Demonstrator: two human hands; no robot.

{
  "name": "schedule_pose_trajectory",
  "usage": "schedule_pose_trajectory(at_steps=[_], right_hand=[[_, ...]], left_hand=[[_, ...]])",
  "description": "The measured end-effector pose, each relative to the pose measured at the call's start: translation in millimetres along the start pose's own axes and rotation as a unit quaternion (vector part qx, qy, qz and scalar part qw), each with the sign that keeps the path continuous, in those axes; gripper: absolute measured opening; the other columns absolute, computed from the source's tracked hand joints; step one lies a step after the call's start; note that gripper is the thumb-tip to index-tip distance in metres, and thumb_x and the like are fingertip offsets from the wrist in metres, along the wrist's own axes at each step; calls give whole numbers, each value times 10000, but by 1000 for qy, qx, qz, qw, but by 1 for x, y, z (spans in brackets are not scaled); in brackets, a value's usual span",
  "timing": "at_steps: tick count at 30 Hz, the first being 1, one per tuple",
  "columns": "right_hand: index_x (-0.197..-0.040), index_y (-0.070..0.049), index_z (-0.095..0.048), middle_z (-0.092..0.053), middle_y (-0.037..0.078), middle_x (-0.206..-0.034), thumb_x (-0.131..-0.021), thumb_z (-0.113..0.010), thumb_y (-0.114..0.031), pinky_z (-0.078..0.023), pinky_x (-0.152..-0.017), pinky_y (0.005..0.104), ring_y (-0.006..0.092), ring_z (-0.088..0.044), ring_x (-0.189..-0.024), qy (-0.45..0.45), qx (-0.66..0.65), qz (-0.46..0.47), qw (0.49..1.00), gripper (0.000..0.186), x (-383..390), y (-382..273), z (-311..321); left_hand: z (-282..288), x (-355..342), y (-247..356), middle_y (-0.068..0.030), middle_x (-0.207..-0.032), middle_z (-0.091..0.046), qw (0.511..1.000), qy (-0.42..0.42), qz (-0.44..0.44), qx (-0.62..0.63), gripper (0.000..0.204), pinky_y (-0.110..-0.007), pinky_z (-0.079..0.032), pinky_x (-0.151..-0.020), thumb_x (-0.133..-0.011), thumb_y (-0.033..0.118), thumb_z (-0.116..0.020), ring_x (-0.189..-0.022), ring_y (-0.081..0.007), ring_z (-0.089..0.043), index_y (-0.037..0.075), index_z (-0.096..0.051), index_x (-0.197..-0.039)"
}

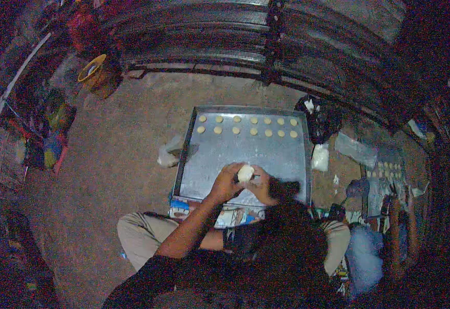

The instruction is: The person forms pieces of dough into small, flat rounds by hand and places them onto a metal tray.

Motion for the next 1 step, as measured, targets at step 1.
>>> schedule_pose_trajectory(at_steps=[1], right_hand=[[-1370, -80, -483, -604, 146, -1256, -823, -809, -231, -509, -953, 417, 262, -579, -1195, -9, -157, 39, 987, 653, -5, 10, -7]], left_hand=[[-1, -9, 9, -201, -1249, -607, 999, -24, -1, -23, 690, -466, -400, -1039, -702, 315, -818, -1193, -375, -541, 53, -574, -1292]])
Point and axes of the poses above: each hand's wrist, its own x-axis away from the middle knuckle, its own z-axis out of the back of the hand, y = z × x, the point moved 8 cm from there along -x, towards the middle knuckle
